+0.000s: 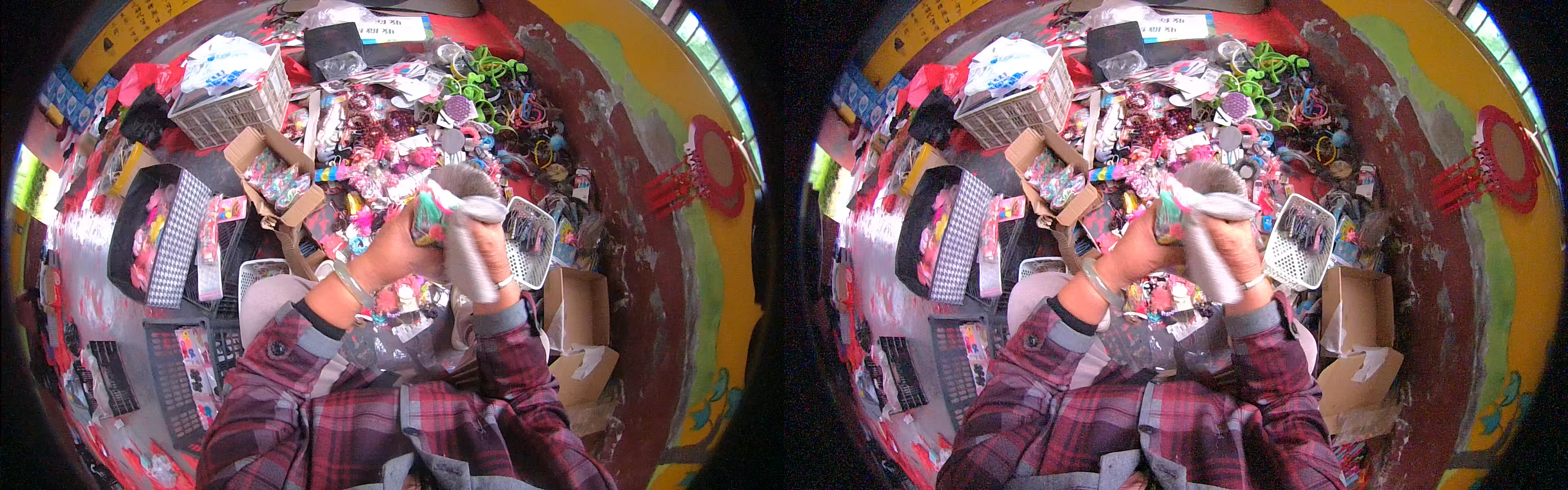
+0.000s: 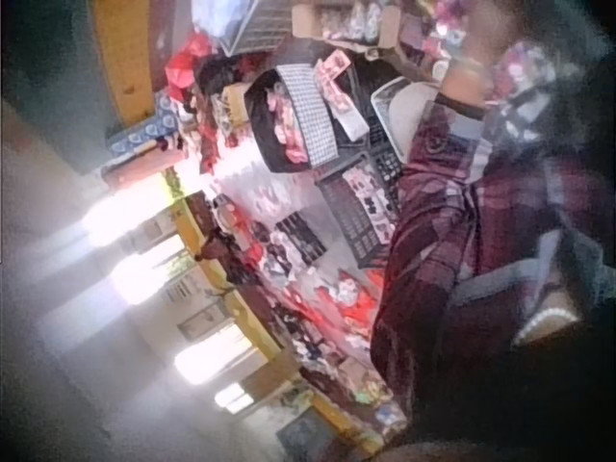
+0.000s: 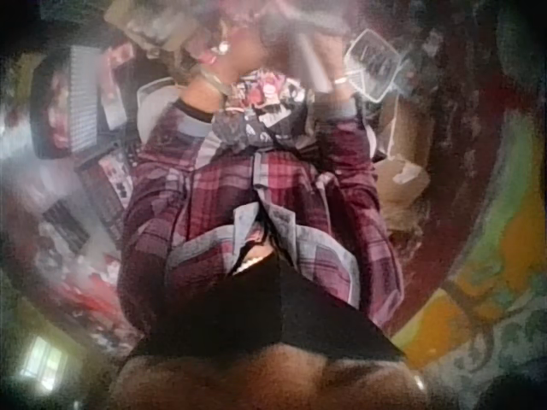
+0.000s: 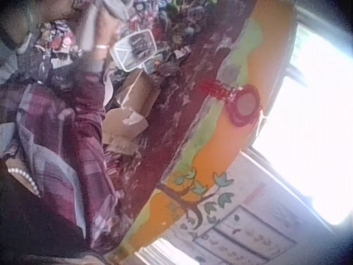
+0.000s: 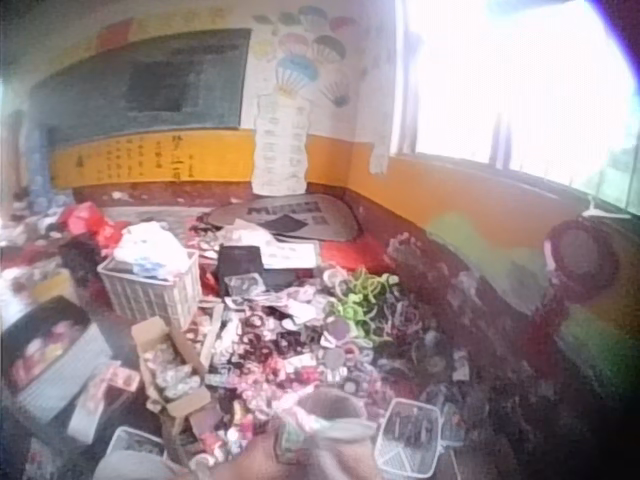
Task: The person uses a cloth to wipe down small plastic bags filled with colorful items, handling them one at a time and placing some into a cardboard box.
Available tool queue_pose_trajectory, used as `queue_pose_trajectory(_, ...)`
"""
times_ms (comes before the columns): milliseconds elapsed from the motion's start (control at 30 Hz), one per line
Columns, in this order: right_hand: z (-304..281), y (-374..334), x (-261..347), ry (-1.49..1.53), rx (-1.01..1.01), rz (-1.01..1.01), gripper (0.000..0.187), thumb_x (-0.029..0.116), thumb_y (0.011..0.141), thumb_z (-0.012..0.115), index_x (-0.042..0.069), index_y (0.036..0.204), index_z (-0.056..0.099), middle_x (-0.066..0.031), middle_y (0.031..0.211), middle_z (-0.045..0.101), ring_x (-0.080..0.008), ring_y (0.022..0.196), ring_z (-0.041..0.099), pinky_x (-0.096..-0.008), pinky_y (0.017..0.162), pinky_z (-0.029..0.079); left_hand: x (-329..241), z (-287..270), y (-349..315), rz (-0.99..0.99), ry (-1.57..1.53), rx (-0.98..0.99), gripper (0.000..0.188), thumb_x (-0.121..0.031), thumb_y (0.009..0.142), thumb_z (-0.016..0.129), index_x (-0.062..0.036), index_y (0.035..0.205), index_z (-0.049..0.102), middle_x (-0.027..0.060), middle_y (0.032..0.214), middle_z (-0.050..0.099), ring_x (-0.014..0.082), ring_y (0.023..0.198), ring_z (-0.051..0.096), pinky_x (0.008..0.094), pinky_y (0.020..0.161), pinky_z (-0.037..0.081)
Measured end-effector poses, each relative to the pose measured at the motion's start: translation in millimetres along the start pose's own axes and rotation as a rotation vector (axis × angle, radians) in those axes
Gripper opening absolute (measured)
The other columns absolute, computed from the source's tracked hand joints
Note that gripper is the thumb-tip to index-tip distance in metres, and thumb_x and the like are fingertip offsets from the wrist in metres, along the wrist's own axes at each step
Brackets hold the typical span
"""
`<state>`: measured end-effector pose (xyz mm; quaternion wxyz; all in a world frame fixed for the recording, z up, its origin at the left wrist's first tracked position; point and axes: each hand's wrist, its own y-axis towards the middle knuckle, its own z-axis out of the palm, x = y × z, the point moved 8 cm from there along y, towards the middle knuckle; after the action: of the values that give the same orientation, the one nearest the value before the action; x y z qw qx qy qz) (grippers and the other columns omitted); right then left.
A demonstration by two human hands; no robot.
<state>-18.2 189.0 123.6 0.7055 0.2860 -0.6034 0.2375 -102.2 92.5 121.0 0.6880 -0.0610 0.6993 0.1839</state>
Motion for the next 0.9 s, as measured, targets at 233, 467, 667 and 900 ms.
queue_pose_trajectory(233, -9.1, -5.5, -18.6, 0.386, -0.212, 0.096, 0.014, 0.014, 0.086, 0.058, 0.005, 0.097, 0.059, -0.0014, 0.087, 0.060, -0.0106, 0.073, 0.057, -0.0225, 0.063, 0.046, 2.2, 11.2, -1.8, -0.012, -0.280, 0.112, 0.056, -0.016, 0.077, 0.070, -0.0032, 0.124, 0.042, 0.0041, 0.113, 0.054, 0.0112, 0.101, 0.050, 0.0288, 0.089, 0.041)
queue_pose_trajectory(467, -12.9, 4.6, -23.8, 0.526, 0.005, 0.181, 0.039, 0.036, 0.089, 0.053, 0.005, 0.114, 0.052, -0.0051, 0.099, 0.059, -0.0147, 0.085, 0.058, -0.0288, 0.074, 0.049, 7.1, 2.5, -3.0, -0.087, -0.366, 0.190, 0.057, -0.023, 0.079, 0.069, 0.0006, 0.123, 0.041, 0.0061, 0.110, 0.055, 0.0107, 0.098, 0.051, 0.0289, 0.086, 0.042)
queue_pose_trajectory(667, 22.4, -10.6, 5.6, -0.241, 0.314, 0.085, 0.028, 0.015, 0.076, 0.066, -0.001, 0.098, 0.062, -0.0075, 0.088, 0.065, -0.0130, 0.080, 0.059, -0.0286, 0.072, 0.048, 13.7, 10.2, -13.3, -0.137, 0.174, 0.378, 0.054, -0.013, 0.078, 0.066, -0.0005, 0.124, 0.043, 0.0102, 0.113, 0.057, 0.0146, 0.104, 0.051, 0.0302, 0.090, 0.041)
queue_pose_trajectory(900, 18.4, -8.9, 8.0, -0.381, 0.102, -0.043, 0.018, 0.015, 0.084, 0.059, -0.002, 0.090, 0.064, -0.0067, 0.077, 0.065, -0.0111, 0.068, 0.058, -0.0282, 0.061, 0.047, 26.0, 3.5, -12.5, -0.211, 0.206, 0.346, 0.056, -0.011, 0.073, 0.066, 0.0018, 0.123, 0.043, 0.0121, 0.114, 0.057, 0.0161, 0.105, 0.051, 0.0318, 0.091, 0.040)
